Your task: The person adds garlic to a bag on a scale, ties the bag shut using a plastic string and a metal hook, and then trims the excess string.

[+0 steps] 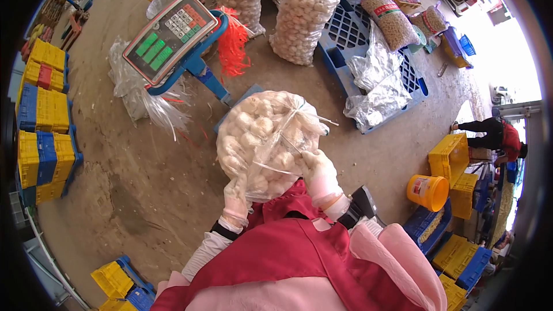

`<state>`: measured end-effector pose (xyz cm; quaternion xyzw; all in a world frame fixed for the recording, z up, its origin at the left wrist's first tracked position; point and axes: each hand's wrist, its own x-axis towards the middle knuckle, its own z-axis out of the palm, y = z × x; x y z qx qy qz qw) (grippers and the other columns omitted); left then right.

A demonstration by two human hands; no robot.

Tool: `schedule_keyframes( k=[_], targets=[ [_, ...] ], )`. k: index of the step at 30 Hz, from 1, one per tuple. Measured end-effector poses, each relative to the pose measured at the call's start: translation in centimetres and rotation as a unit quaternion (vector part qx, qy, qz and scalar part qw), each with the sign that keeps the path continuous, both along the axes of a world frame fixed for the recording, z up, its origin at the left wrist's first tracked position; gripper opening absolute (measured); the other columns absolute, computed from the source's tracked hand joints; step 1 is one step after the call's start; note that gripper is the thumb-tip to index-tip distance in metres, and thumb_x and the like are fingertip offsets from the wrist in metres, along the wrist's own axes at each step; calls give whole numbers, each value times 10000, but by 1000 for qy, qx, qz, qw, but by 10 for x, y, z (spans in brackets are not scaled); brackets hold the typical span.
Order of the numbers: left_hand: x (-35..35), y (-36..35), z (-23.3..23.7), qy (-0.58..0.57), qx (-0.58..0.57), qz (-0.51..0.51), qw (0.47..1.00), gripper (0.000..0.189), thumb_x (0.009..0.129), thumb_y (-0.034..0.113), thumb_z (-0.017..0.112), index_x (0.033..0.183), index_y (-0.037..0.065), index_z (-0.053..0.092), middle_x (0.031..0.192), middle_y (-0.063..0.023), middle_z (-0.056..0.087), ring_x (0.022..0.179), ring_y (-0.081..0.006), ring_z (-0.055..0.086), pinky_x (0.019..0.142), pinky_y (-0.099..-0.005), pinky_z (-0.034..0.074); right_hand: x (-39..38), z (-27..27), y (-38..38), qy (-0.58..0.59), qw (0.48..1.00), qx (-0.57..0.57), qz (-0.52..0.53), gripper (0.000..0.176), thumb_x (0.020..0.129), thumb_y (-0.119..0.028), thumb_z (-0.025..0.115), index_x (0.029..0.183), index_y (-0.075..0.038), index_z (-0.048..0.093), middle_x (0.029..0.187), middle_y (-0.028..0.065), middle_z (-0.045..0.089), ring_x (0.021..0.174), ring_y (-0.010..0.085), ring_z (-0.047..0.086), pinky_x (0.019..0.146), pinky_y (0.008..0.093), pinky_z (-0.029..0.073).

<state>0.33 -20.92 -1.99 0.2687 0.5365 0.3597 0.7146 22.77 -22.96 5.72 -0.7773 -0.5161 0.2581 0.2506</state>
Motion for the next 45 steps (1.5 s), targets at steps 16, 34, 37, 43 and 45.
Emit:
schedule_keyframes(
  k=[16, 34, 37, 43, 45],
  targets=[
    [4, 1, 13, -16, -15, 18, 1000, 337, 987, 313, 579, 773, 54, 605, 708, 47, 530, 615, -43, 444, 535, -231, 383, 1, -7, 7, 3, 998, 70, 5, 110, 833, -57, 602, 911, -24, 672, 857, 173, 606, 820, 345, 607, 729, 376, 490],
    [-12, -2, -9, 42, -29, -91, 995, 312, 1008, 330, 530, 916, 41, 602, 768, 16, 577, 651, -73, 518, 592, -234, 444, -101, 49, 72, 79, 904, 241, 344, 50, 721, -175, 642, 747, -132, 638, 909, 79, 542, 830, 284, 530, 692, 402, 469],
    [-9, -6, -16, -61, -20, -28, 998, 286, 997, 314, 549, 934, 40, 600, 767, 13, 582, 623, -74, 514, 555, -233, 431, -146, 75, 35, 209, 828, 133, 503, 111, 855, -179, 584, 951, -138, 625, 865, 74, 530, 873, 263, 584, 744, 371, 485],
    [-7, -4, -26, 4, -26, -10, 1000, 291, 973, 311, 589, 853, 48, 620, 718, 38, 544, 535, -41, 436, 451, -210, 345, -68, 75, 60, -157, 936, -119, 291, 324, 865, -398, 622, 1010, -111, 659, 1024, 138, 625, 848, 296, 662, 712, 424, 521],
    [-7, -4, -20, 16, -20, -3, 1000, 305, 968, 302, 605, 805, 44, 625, 697, 60, 514, 547, -34, 416, 465, -217, 336, -42, 73, 66, -242, 927, -173, 227, 334, 842, -407, 663, 1012, -121, 658, 980, 138, 632, 790, 282, 671, 683, 408, 523]
  ],
)
